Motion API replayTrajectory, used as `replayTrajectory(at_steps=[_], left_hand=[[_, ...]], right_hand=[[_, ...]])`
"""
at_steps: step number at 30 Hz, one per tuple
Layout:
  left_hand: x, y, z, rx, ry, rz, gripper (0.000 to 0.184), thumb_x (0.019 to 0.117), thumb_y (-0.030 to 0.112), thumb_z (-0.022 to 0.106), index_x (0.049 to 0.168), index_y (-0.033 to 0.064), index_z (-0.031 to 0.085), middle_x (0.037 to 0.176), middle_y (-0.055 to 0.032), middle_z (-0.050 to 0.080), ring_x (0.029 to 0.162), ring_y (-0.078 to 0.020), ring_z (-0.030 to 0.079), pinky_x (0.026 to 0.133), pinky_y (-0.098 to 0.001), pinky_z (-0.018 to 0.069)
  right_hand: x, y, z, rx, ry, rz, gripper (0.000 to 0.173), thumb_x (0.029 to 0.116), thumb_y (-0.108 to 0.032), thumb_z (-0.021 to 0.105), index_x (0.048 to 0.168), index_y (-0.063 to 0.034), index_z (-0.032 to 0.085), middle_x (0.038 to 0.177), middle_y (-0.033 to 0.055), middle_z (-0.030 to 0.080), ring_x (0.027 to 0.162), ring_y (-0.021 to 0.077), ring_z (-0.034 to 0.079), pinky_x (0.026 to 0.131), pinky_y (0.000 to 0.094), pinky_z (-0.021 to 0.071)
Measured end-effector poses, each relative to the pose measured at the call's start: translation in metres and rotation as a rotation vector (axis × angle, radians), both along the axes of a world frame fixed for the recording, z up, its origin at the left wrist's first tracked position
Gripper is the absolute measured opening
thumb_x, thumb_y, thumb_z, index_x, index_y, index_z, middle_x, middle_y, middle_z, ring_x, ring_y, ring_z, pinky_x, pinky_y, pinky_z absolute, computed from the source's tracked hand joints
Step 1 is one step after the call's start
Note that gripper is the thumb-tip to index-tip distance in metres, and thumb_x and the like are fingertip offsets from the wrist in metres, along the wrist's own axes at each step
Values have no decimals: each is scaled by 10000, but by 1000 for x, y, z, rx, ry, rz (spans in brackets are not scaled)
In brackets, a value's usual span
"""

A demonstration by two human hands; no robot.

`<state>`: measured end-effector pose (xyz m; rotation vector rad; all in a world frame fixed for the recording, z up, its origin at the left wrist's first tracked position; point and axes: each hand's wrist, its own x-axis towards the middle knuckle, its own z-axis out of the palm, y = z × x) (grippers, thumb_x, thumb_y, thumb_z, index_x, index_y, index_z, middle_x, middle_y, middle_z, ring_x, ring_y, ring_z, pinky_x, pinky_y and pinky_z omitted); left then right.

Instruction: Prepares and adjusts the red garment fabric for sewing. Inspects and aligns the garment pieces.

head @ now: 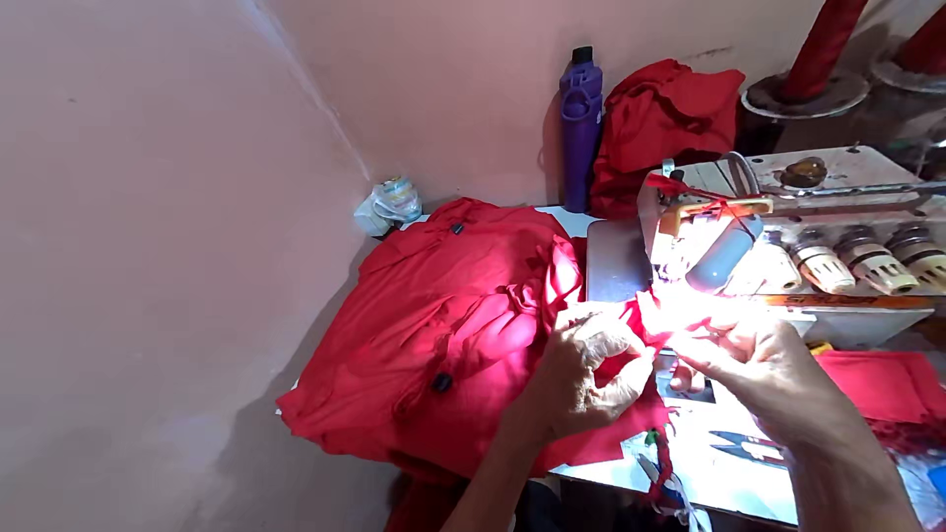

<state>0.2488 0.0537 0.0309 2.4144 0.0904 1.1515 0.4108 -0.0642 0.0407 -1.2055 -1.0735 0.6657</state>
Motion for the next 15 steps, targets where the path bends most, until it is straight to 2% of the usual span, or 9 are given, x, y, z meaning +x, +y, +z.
replayTrajectory(at_steps=[2,4,5,8,9,12,15], left_hand=[[-3,-2,5,79,31,43,169,921,183,620,885,81,749,912,-51,749,1006,-134,675,966,-348,447],[-3,-5,10,141,48,83,158,927,183,618,898,95,746,886,-42,728,940,-131,662,912,-343,449],[-2,-7,12,141,67,104,159,930,183,621,909,94,751,896,-42,731,932,-134,660,899,-345,445],[3,-15,22,57,100,134,149,886,122,657,904,7,750,916,-127,741,901,-210,693,831,-354,506],[5,-14,22,24,98,106,128,878,101,659,908,-9,717,928,-143,731,919,-215,699,839,-341,529],[13,-9,19,-33,57,-42,165,892,93,691,991,-36,664,941,-149,706,927,-181,670,856,-290,523],[16,-17,27,-48,48,-97,195,881,119,710,947,-61,672,899,-163,702,886,-158,672,844,-273,511]], right_hand=[[4,1,-1,-26,-101,51,153,865,-39,605,987,-127,631,721,-115,689,593,-9,654,575,157,569],[9,3,-4,-49,-226,159,93,898,-88,589,954,-120,657,690,-146,670,589,-54,635,575,130,554],[10,3,-5,-72,-263,231,120,910,-100,574,982,-103,670,704,-155,660,596,-77,619,574,113,542],[8,3,-5,-131,-295,364,119,928,-116,580,1009,-62,648,714,-157,621,582,-109,571,547,83,499],[7,2,-6,-120,-311,373,109,929,-136,601,983,-59,657,708,-150,613,575,-114,554,538,77,484],[4,-4,-9,-29,-376,330,137,921,-203,639,933,-76,689,681,-144,606,548,-131,530,512,64,469],[0,-12,-14,87,-401,231,173,925,-257,655,845,-105,666,609,-161,528,496,-146,446,464,51,402]])
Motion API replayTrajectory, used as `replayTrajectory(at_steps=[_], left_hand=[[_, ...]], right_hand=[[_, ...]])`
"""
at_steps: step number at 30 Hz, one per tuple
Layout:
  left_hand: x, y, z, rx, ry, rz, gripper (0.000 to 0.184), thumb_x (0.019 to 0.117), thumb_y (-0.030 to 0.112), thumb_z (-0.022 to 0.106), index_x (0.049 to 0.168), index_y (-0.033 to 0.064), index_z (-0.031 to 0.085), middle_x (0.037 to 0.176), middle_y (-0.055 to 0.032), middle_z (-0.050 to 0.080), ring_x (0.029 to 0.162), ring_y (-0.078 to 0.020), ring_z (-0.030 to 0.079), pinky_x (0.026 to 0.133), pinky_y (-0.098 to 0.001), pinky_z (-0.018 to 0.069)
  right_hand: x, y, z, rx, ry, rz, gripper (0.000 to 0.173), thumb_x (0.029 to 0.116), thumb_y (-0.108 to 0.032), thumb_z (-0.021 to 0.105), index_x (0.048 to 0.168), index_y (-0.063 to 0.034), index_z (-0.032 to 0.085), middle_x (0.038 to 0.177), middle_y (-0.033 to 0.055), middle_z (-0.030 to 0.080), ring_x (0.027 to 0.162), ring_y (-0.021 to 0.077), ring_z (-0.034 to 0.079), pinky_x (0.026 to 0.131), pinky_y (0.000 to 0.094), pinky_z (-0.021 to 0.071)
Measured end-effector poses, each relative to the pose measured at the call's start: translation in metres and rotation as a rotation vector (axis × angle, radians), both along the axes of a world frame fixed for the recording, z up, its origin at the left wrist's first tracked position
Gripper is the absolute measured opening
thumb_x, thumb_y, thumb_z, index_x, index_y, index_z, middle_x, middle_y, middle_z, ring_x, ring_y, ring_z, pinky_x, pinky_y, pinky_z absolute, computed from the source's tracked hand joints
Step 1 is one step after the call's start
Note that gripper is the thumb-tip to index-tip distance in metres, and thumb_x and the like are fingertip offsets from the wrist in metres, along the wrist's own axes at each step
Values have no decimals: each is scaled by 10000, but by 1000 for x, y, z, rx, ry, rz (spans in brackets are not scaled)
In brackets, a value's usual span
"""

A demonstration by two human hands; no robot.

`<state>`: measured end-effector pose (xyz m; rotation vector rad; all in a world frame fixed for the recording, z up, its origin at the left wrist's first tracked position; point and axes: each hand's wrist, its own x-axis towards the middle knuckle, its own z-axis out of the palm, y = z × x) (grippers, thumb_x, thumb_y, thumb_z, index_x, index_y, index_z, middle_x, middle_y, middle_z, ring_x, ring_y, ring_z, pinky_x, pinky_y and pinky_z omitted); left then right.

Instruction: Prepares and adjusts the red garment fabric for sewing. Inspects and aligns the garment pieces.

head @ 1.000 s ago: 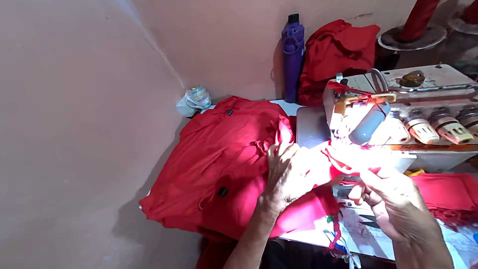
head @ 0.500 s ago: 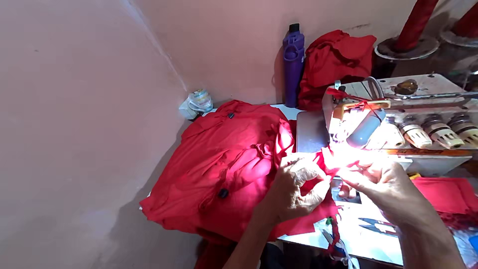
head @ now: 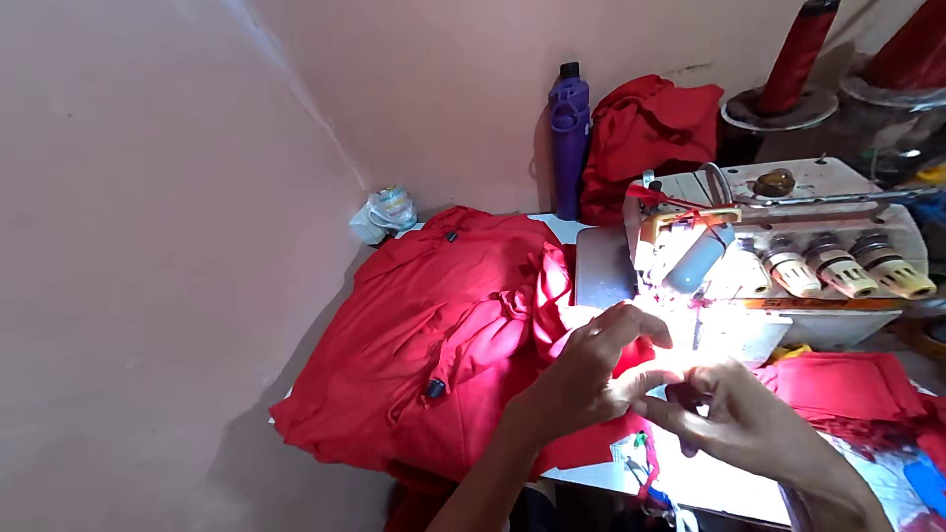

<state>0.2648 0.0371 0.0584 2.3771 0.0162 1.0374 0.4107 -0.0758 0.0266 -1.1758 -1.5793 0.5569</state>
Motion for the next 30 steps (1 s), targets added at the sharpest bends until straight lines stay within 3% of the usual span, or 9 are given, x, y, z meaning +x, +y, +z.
replayTrajectory(at_steps=[5,7,9,14,18,22,26,28,30], left_hand=[[6,8,-6,59,116,-147,291,931,304,695,1000,26,750,975,-117,746,979,-192,686,894,-370,513],[5,18,-16,106,242,-88,453,918,470,655,1000,37,762,1010,-137,745,1027,-238,689,962,-427,502],[4,29,-29,145,302,-23,525,929,538,607,1028,50,771,1104,-155,737,1131,-287,662,1058,-475,450],[15,46,-53,179,86,114,255,870,247,734,972,16,771,1034,-153,752,1049,-280,698,1008,-449,496],[15,25,-42,237,1,176,246,922,252,686,944,25,779,986,-128,767,1015,-228,715,993,-389,509],[9,11,-41,273,-85,238,274,941,275,628,826,55,745,858,-103,745,932,-191,701,937,-325,501],[14,24,-43,41,-34,388,228,874,72,642,1031,-48,755,1067,-176,743,1060,-274,701,983,-413,527],[17,33,-48,-47,47,467,242,930,87,596,1088,-26,739,1110,-175,713,1082,-298,667,966,-460,510],[17,37,-55,-71,91,493,231,942,159,603,1056,12,740,1133,-160,688,1126,-300,629,990,-477,479]], right_hand=[[-24,-21,0,-5,79,-215,236,930,-201,646,783,-16,656,644,-80,559,542,-124,438,508,68,376],[-34,-29,-6,-3,120,-243,244,949,-159,629,904,60,728,730,-8,646,572,-118,465,530,67,407],[-41,-31,-24,-17,165,-289,213,952,-147,635,1003,36,730,778,-9,688,574,-95,502,526,91,434],[-42,-7,-59,81,324,-400,93,909,-118,681,937,-40,724,821,-70,702,638,-81,597,576,106,516],[-23,8,-52,153,337,-327,133,903,-150,699,1003,-80,751,897,-104,733,718,-93,632,642,96,540],[-21,10,-53,179,317,-324,123,904,-175,700,951,-73,751,865,-98,703,686,-116,578,621,71,502],[-18,11,-47,161,329,-355,73,879,-150,713,889,-79,726,841,-103,694,690,-109,596,618,76,511],[-18,11,-45,131,322,-364,90,879,-155,707,886,-65,716,798,-105,668,646,-114,569,590,68,494],[-19,13,-46,115,316,-382,100,887,-167,700,892,-67,699,765,-114,647,600,-122,518,550,62,450]])
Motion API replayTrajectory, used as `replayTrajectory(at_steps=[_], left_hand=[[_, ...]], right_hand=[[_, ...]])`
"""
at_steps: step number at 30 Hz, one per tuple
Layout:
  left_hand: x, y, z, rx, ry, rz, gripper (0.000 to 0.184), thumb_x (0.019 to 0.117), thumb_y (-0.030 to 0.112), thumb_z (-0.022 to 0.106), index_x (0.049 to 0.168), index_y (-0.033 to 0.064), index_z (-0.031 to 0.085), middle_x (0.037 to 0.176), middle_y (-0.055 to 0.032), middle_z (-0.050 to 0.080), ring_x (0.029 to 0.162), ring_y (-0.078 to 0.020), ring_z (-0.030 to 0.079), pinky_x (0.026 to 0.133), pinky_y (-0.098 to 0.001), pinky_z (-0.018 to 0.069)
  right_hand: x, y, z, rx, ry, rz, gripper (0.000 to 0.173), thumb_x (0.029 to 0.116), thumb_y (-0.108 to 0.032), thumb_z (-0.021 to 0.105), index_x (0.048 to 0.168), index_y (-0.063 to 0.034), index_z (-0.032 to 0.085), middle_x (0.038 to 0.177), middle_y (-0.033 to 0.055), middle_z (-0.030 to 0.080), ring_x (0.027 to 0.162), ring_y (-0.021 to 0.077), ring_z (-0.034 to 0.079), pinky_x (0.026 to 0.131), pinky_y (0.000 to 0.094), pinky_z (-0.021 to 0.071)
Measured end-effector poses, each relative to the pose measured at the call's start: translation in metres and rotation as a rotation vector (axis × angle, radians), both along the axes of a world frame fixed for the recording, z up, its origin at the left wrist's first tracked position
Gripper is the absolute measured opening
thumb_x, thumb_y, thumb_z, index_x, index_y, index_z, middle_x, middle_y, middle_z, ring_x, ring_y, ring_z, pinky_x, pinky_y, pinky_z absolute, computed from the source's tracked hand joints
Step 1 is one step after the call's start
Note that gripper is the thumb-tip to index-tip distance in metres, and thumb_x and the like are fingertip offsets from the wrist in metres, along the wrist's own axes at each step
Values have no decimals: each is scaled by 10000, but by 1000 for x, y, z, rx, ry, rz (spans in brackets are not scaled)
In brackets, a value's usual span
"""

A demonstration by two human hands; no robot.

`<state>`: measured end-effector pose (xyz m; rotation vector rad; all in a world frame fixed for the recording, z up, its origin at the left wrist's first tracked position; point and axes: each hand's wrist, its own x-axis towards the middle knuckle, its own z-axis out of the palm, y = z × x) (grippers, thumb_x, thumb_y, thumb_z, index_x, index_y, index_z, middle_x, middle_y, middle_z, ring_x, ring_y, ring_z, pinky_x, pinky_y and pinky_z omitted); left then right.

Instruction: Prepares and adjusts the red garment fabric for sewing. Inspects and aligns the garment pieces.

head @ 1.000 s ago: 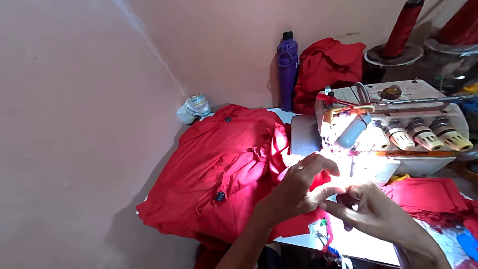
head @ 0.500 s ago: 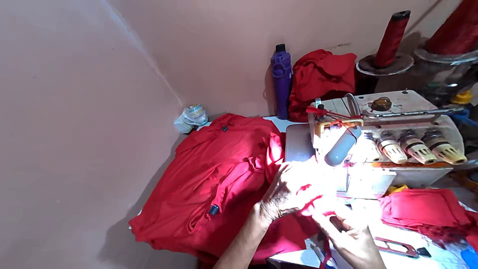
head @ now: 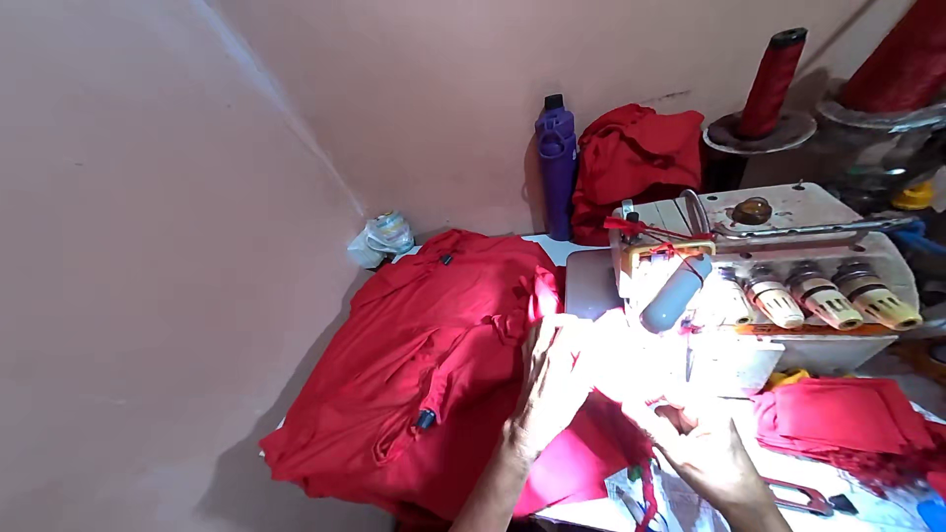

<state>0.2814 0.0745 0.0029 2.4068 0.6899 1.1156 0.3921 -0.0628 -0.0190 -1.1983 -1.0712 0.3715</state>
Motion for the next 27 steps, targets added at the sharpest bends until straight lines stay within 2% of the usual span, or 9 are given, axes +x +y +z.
replayTrajectory(at_steps=[3,7,9,12,17,19,21,23,27], left_hand=[[-5,-14,-4,-4,-89,0,201,910,159,630,954,9,756,1095,-166,725,1143,-310,653,1025,-491,471],[-19,-44,-8,38,-112,47,214,919,210,649,937,34,770,1109,-162,733,1177,-321,639,1070,-532,408],[-26,-48,-15,82,-112,61,190,902,220,684,933,57,775,1109,-149,728,1167,-302,636,1074,-537,391],[-32,-47,-21,96,-122,70,155,887,225,717,929,90,782,1100,-128,723,1153,-280,636,1075,-538,378],[-33,-46,-16,125,-158,68,172,871,251,725,946,109,787,1105,-102,726,1146,-251,638,1074,-522,379],[-33,-46,-10,147,-198,29,273,874,331,713,980,87,771,1131,-134,721,1160,-261,628,1061,-492,390],[-30,-47,-5,150,-202,-34,332,915,373,671,1006,67,763,1146,-154,701,1178,-258,608,1070,-443,404],[-23,-50,-4,145,-162,-61,282,914,313,662,962,65,787,1143,-173,710,1171,-285,622,1058,-451,428],[-16,-57,-16,132,-99,-29,203,923,268,668,988,143,814,1107,-80,743,1127,-239,658,1051,-472,446]], right_hand=[[0,2,-1,10,-18,-66,139,882,-148,702,944,-25,712,825,-78,681,637,-120,544,580,63,468],[2,4,-1,4,-83,-173,143,871,-164,696,912,-28,684,780,-82,643,635,-131,515,582,52,440],[0,3,3,-43,-111,-233,254,878,-219,724,976,14,693,784,-47,645,600,-124,470,550,60,402],[-3,3,8,-86,-148,-242,339,897,-281,716,1071,9,704,886,-7,699,670,-95,549,603,89,461],[-12,-4,19,-82,-292,-371,250,926,-274,628,846,-56,721,662,-57,555,562,-48,438,554,131,372],[-22,-13,20,-51,-365,-395,238,914,-231,633,846,-39,756,768,41,663,624,-9,563,601,136,470],[-32,-20,13,-31,-386,-378,209,913,-170,643,861,-11,769,830,108,710,677,28,627,637,141,511],[-37,-26,4,-17,-379,-374,186,900,-132,649,881,5,773,886,129,721,757,27,645,707,121,512],[-43,-34,-6,6,-316,-396,146,879,-72,681,854,49,758,919,155,716,836,-2,639,780,79,485]])
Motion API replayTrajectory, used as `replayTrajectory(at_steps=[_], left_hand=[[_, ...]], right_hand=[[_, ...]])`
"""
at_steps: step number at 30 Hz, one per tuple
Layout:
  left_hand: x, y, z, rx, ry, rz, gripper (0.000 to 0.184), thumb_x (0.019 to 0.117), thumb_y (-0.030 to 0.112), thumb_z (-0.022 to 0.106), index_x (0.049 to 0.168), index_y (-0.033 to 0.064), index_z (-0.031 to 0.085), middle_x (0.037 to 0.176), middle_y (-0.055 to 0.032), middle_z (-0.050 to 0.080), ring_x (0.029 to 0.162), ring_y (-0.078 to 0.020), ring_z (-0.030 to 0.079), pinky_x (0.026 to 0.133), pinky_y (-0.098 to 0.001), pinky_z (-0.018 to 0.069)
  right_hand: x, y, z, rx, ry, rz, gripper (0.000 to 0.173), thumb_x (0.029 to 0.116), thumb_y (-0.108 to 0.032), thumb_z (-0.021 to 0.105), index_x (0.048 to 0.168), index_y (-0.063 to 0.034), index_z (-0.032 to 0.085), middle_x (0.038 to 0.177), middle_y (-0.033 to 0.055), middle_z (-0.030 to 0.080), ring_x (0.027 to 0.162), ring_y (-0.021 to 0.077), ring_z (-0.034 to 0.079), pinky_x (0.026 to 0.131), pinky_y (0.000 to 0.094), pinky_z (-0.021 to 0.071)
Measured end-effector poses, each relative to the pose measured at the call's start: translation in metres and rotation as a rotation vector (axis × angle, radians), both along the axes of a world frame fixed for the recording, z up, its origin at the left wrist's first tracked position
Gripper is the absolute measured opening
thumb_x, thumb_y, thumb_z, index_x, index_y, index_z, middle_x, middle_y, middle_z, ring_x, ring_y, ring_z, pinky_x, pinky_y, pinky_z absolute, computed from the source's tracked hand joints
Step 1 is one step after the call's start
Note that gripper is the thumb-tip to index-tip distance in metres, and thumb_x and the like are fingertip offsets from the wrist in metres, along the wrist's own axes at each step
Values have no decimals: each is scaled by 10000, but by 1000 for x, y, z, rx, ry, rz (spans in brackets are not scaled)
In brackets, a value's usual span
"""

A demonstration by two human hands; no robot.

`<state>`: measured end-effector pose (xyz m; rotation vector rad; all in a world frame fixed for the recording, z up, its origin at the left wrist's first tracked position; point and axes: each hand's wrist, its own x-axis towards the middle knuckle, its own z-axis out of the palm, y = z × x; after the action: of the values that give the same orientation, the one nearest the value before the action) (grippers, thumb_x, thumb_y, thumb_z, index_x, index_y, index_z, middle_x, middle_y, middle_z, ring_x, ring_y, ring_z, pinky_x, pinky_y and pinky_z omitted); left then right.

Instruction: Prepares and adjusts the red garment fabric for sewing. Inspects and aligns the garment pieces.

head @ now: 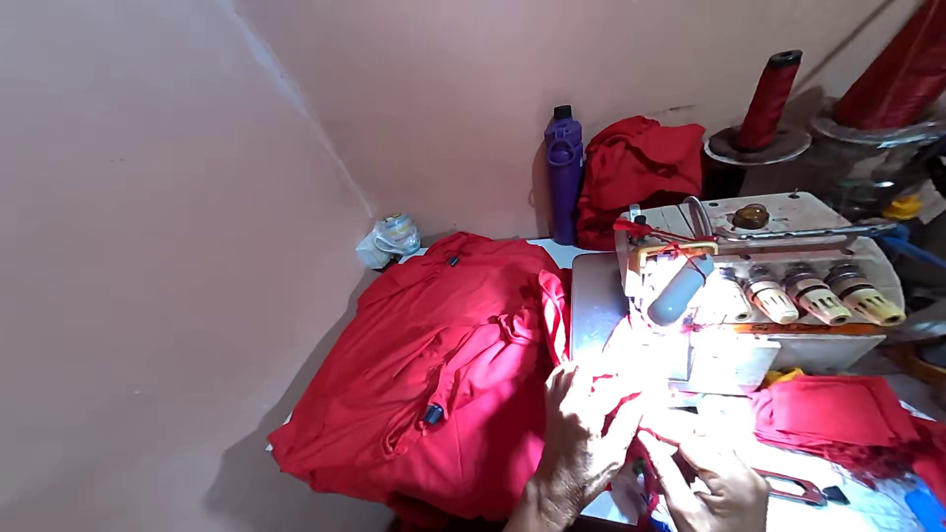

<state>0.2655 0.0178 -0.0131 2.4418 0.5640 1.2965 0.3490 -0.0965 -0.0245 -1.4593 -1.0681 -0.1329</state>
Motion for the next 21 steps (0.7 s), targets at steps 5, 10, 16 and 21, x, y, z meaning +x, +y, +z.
replayTrajectory(at_steps=[5,10,16,21], left_hand=[[-2,-1,-10,64,-7,69,195,916,267,663,999,191,822,1077,-44,756,1100,-205,670,1061,-459,427],[6,0,-13,128,12,153,183,906,240,656,967,191,821,1072,-35,764,1099,-209,684,1079,-503,404],[27,13,5,148,199,270,274,952,216,583,1107,116,786,1215,-66,743,1224,-350,650,1051,-760,286],[42,32,28,-47,411,264,388,1000,306,559,1334,152,684,1325,-88,684,1331,-358,561,1092,-760,229]], right_hand=[[2,1,-9,25,46,41,133,882,-60,687,886,46,766,964,140,740,929,-11,661,855,85,492],[12,12,-10,56,54,25,139,902,-74,671,891,31,761,930,104,738,838,-26,655,783,92,515],[25,32,0,-70,-9,-117,272,918,-162,633,1069,26,758,985,155,745,726,75,688,661,182,552],[24,30,-7,-49,29,-99,234,917,-143,641,998,43,757,915,165,730,668,54,679,627,164,553]])
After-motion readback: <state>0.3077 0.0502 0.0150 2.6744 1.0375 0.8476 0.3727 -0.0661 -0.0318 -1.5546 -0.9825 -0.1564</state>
